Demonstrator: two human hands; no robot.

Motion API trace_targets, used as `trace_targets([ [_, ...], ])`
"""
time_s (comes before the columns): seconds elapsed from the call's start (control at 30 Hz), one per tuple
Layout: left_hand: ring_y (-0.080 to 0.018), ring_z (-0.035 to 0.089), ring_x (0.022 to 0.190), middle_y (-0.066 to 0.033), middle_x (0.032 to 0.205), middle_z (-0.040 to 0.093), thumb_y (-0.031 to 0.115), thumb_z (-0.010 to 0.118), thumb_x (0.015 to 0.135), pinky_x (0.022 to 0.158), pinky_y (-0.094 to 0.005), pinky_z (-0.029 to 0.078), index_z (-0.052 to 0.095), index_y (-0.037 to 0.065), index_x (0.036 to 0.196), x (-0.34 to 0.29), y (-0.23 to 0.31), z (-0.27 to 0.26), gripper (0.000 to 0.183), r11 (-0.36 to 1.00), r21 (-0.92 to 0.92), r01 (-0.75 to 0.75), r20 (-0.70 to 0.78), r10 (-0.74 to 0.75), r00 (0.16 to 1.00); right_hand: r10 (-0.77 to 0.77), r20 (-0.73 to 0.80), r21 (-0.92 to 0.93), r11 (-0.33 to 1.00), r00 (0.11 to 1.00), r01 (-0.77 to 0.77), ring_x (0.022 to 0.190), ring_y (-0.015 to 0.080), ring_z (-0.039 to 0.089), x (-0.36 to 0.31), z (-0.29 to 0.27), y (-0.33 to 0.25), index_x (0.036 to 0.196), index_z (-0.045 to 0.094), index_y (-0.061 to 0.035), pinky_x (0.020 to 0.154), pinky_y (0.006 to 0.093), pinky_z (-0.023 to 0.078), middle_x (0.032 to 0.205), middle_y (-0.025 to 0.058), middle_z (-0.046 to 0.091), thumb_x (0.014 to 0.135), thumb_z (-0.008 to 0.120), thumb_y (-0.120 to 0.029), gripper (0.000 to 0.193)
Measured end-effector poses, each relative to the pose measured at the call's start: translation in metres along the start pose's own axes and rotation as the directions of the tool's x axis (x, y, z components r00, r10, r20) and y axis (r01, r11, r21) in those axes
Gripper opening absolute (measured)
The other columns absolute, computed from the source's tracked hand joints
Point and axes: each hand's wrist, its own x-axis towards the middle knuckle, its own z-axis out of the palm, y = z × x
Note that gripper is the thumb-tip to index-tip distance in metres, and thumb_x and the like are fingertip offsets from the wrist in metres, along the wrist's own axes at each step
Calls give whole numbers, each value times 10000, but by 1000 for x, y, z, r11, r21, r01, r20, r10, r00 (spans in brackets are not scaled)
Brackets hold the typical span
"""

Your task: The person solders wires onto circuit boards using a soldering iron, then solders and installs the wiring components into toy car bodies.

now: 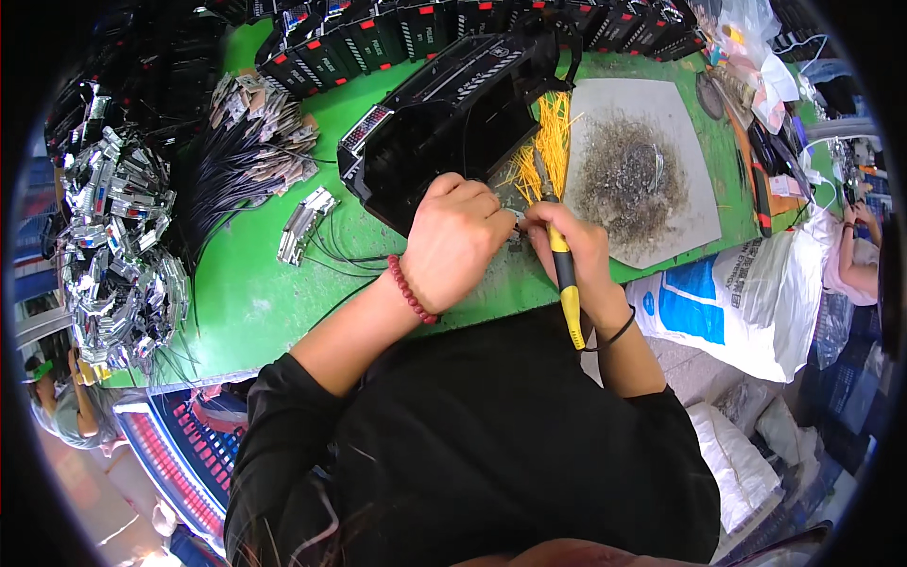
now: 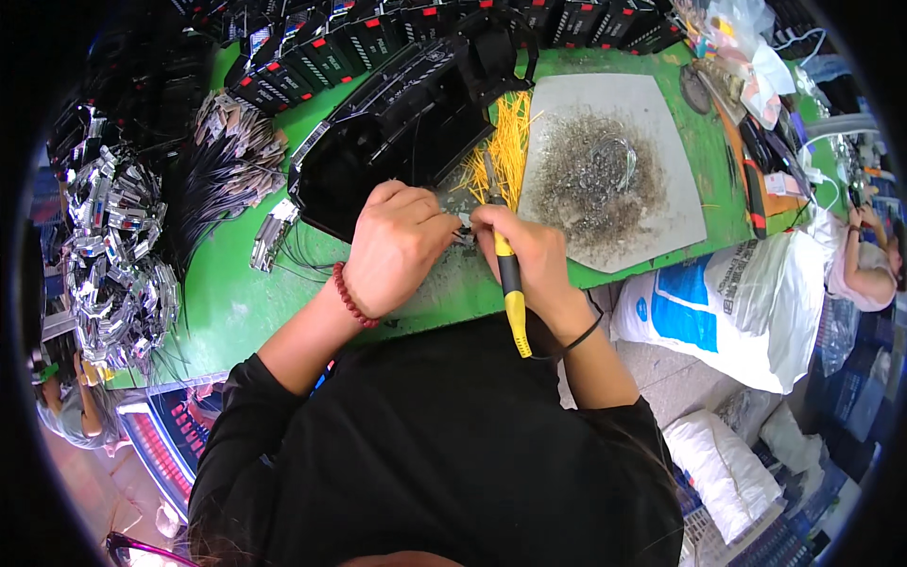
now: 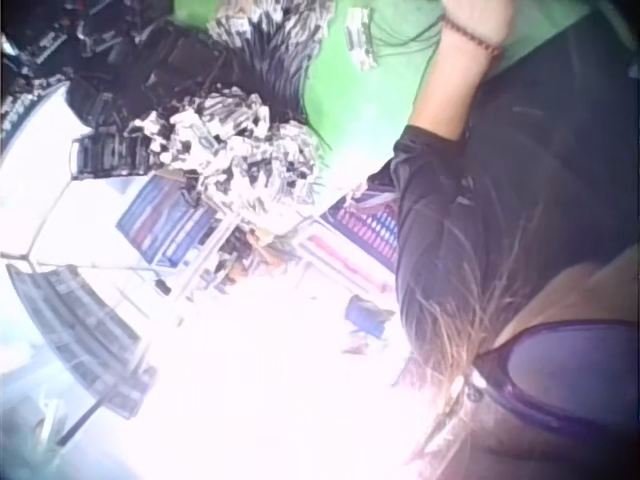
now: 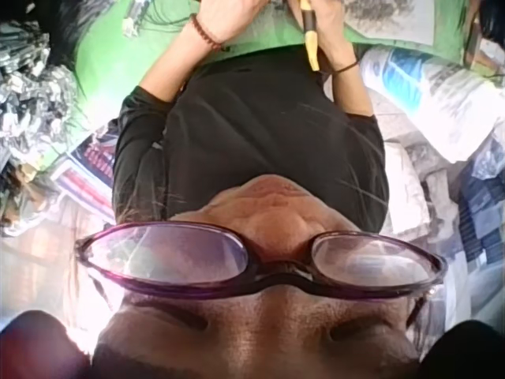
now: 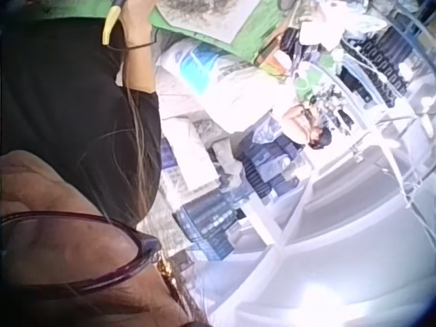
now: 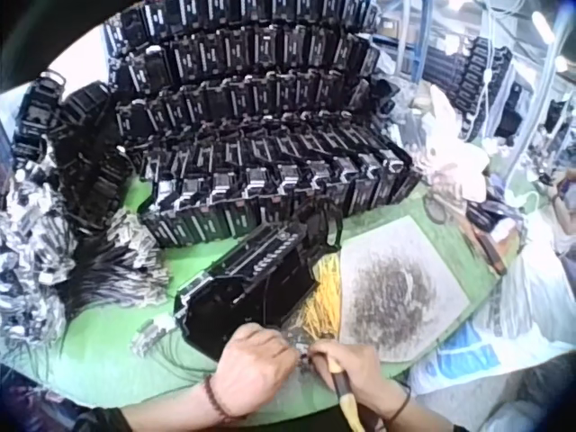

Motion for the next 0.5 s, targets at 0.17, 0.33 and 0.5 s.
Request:
trace_targets([
  [0.17, -196, 604, 739, -6, 704, 587, 91, 738, 670, 754, -359, 440, 699, 95, 811, -3, -1, 8, 147, 999, 33, 11, 61, -13, 998, 189, -61, 544, 830, 980, -126, 781, 99, 647, -8, -9, -5, 1180, 504, -38, 679, 219, 488, 959, 134, 719, 856, 680, 25, 374],
  [0.33, -206, 597, 727, -17, 704, 587, 97, 749, 705, 704, -366, 414, 704, 99, 827, 1, 2, 3, 130, 994, -50, 98, 84, -93, 992, 71, -60, 396, 917, 996, -42, 819, 104, 643, -7, -7, -3, 1206, 469, -30, 647, 209, 483, 930, 113, 702, 849, 690, 44, 426],
  [0.5, -230, 604, 746, -51, 755, 622, 64, 724, 771, 715, -358, 436, 685, 60, 834, 2, 6, -1, 74, 905, -341, 255, 107, -233, 967, 305, -76, 734, 661, 949, -154, 772, 118, 658, -7, -1, -7, 1196, 486, -30, 639, 232, 526, 890, 105, 686, 859, 694, 20, 400],
])
